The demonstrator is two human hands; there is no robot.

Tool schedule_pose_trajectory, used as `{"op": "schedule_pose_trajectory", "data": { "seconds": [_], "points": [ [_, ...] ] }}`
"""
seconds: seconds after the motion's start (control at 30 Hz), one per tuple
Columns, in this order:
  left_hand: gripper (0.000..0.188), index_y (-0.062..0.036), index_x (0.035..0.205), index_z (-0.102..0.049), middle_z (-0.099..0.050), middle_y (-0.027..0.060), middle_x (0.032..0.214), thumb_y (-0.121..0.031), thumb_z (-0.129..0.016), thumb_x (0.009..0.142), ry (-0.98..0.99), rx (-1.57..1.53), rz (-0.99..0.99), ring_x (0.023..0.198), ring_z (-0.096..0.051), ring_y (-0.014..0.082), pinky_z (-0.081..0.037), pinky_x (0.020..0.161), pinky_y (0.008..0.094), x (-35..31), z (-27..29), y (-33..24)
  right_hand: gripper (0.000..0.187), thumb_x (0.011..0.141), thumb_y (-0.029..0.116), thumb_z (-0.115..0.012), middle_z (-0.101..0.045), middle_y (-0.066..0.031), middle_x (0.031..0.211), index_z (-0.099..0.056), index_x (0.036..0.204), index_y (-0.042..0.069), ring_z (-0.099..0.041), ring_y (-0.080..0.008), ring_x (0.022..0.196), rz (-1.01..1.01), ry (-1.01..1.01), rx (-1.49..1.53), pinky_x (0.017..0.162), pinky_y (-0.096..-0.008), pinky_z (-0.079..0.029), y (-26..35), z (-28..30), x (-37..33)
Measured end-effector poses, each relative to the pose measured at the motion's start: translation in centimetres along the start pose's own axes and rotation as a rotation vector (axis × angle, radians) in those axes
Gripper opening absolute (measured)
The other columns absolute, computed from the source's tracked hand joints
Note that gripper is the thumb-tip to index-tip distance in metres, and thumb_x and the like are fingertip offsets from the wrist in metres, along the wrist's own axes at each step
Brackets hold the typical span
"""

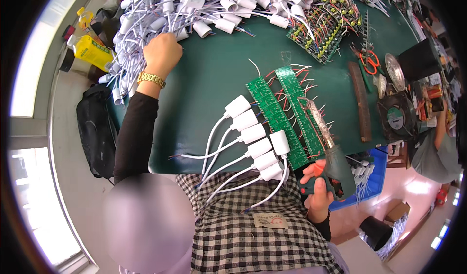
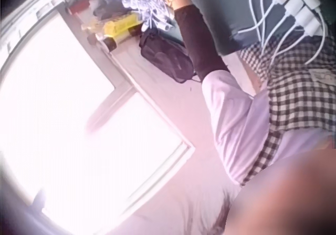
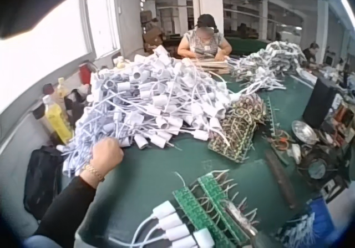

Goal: The person assembles led wiring bundles and white plastic sockets onto a circuit panel using a soldering iron.

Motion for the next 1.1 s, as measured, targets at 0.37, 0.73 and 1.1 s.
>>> {"op": "schedule_pose_trajectory", "data": {
  "seconds": [0.37,0.73,1.1],
  "points": [
    [0.027,-0.0021,0.083,-0.061,-0.063,0.0175,0.083,-0.029,-0.062,0.08,-0.028,-0.159,0.04,0.079,-0.061,0.0345,-0.048,0.069,0.0408,2.1,1.8,1.4,0.037,0.088,0.025,-0.049,-0.058,-0.0147,0.082,-0.045,0.112,-0.003,-0.055,-0.0139,0.057,0.013,-0.014,0.057,0.053,-0.0242,-0.046,-0.8,0.4,-0.9],
    [0.02,-0.0012,0.083,-0.059,-0.06,0.0142,0.075,-0.019,-0.067,0.079,0.374,-0.252,-0.162,0.072,-0.059,0.0301,-0.046,0.065,0.0377,-9.1,6.9,2.1,0.037,0.087,0.024,-0.049,-0.058,-0.015,0.082,-0.045,0.112,-0.003,-0.054,-0.0143,0.056,0.0,-0.1,0.034,0.052,-0.0234,-0.045,-0.7,0.9,-1.7],
    [0.027,-0.0017,0.113,-0.053,-0.049,0.013,0.114,-0.009,-0.056,0.086,0.446,-0.817,-0.46,0.103,-0.051,0.0266,-0.042,0.088,0.034,-10.4,5.2,-3.8,0.039,0.087,0.024,-0.051,-0.059,-0.0156,0.084,-0.046,0.114,-0.004,-0.055,-0.0134,0.057,0.025,-0.035,0.018,0.052,-0.0231,-0.046,0.1,0.4,-1.8]
  ]
}}
Point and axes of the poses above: each hand's wrist, its own x-axis towards the middle knuckle, its own z-axis out of the back of the hand, y = z × x, the point moved 2 cm from there along x, towards the middle knuckle
